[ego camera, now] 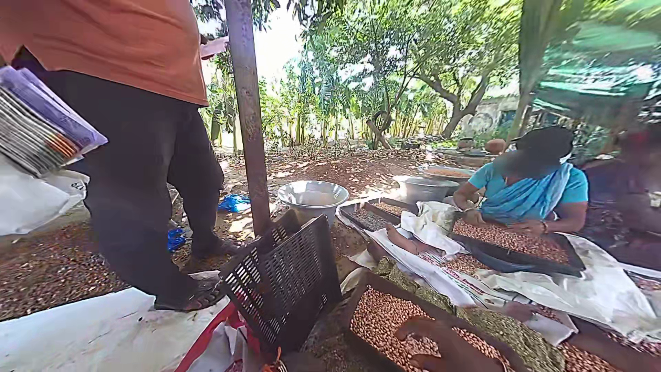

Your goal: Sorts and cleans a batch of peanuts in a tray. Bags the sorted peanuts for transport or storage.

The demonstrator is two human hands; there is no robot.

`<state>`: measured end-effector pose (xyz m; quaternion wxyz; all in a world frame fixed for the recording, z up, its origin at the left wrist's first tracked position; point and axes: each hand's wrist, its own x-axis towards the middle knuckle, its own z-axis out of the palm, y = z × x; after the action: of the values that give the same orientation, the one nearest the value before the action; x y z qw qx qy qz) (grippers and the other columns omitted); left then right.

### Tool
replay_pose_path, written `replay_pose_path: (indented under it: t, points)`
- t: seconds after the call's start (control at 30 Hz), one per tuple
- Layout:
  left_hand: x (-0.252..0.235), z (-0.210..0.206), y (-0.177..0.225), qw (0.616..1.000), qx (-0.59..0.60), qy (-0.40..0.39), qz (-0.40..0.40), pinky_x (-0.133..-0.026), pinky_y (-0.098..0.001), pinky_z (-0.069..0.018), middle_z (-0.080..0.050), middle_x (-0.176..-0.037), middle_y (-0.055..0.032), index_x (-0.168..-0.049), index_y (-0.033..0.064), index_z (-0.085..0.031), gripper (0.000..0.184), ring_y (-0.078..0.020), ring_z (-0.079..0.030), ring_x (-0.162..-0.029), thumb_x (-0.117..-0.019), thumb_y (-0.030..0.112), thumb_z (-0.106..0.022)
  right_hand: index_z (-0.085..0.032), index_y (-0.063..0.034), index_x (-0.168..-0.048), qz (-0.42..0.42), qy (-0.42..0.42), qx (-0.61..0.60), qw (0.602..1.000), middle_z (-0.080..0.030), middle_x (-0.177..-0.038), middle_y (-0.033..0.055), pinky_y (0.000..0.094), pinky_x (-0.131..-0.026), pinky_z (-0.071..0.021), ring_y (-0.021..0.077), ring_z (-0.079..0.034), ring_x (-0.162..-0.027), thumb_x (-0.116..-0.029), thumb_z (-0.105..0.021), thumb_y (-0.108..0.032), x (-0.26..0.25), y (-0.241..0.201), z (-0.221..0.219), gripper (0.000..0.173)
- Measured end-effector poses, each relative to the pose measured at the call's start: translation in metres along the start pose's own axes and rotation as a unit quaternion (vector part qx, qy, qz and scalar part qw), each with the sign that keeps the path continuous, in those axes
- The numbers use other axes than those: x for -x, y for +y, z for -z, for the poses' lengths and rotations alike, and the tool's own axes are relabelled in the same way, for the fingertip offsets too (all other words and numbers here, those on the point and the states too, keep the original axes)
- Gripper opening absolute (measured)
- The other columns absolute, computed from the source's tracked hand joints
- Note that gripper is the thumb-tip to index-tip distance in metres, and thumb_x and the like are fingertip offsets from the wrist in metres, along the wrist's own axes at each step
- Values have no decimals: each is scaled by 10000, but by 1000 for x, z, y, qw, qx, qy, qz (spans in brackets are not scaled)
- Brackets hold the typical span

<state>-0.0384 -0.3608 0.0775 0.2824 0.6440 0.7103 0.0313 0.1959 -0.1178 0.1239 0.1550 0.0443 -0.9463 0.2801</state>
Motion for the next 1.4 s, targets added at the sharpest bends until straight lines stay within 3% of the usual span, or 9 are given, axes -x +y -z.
replay_pose_path:
  t: [0.13, 0.27, 0.47, 0.63, 0.8, 1.03, 1.17, 1.33, 1.4]
  points:
    - [23, 39, -12, 927, 165, 334, 34, -1002, -485, -538, -709, -1167, -184, -1254, 0, -678, 328, -302, -695, -1072, -1041, 232, -588, -704, -47, -1271, 75, -1, 80, 994, -682, -1333, 163, 504, -1158, -447, 351, -580, -1345, -848, -803, -117, -46, -46, 8, 440]
    - [53, 55, -30, 678, 303, 669, 36, -745, -396, -586, -684, -953, -134, -1093, -46, -656, 271, -204, -675, -798, -929, 165, -697, -597, -122, -1433, 125, 12, 156, 980, -576, -1499, 94, 510, -1162, -438, 312, -471, -1457, -846, -822, -238, -87, -97, 17, 639]
    - [101, 90, -33, 426, 454, 780, -66, -751, -280, -598, -585, -1080, -62, -1244, -14, -489, 311, -98, -667, -878, -971, 135, -495, -458, -44, -1530, 207, 178, 182, 945, -530, -1531, 138, 455, -1164, -443, 257, -486, -1437, -834, -776, -547, -160, -169, 52, 916]
    - [133, 121, 0, 377, 498, 760, -177, -818, -376, -610, -519, -1368, -58, -1430, 103, -374, 397, -183, -660, -1107, -1040, 175, -401, -219, -34, -1621, 272, 244, 118, 923, -441, -1595, 147, 433, -1147, -450, 218, -478, -1436, -774, -784, -601, -220, -242, 86, 1165]
    - [152, 150, 36, 403, 517, 702, -279, -925, -464, -582, -426, -1516, -69, -1553, 157, -265, 534, -244, -565, -1291, -1045, 243, -403, -115, -69, -1648, 250, 182, 54, 950, -385, -1630, 158, 415, -1047, -519, 268, -516, -1398, -792, -803, -518, -255, -294, 95, 1186]
    - [153, 190, 59, 344, 625, 604, -354, -939, -642, -519, -345, -1572, -170, -1609, 311, -163, 525, -419, -459, -1374, -1118, 263, -343, -232, -164, -1625, 222, 230, -25, 947, -627, -1331, 119, 340, -911, -596, 148, -681, -1084, -760, -920, -242, -283, -303, 76, 1107]
    - [147, 206, 67, 283, 602, 646, -375, -923, -538, -547, -456, -1433, -138, -1551, 253, -215, 516, -323, -556, -1261, -1092, 152, -429, -124, -231, -1643, 161, 202, -186, 948, -622, -1324, 152, 414, -857, -621, 222, -707, -1028, -833, -861, -151, -299, -289, 78, 1098]
    - [143, 223, 73, 237, 639, 632, -370, -872, -500, -561, -528, -1304, -124, -1434, 188, -325, 392, -284, -611, -1150, -1084, 112, -484, -587, -46, -1301, 133, 164, -297, 931, -737, -1024, 104, 349, -765, -635, 169, -730, -845, -897, -787, -78, -306, -282, 80, 452]
    - [140, 225, 75, 240, 646, 627, -363, -846, -485, -570, -538, -1295, -128, -1419, 189, -335, 387, -280, -623, -1131, -1077, 96, -490, -644, -24, -1203, 133, 173, -273, 937, -746, -979, 92, 329, -748, -635, 151, -731, -817, -898, -785, -61, -304, -277, 79, 338]
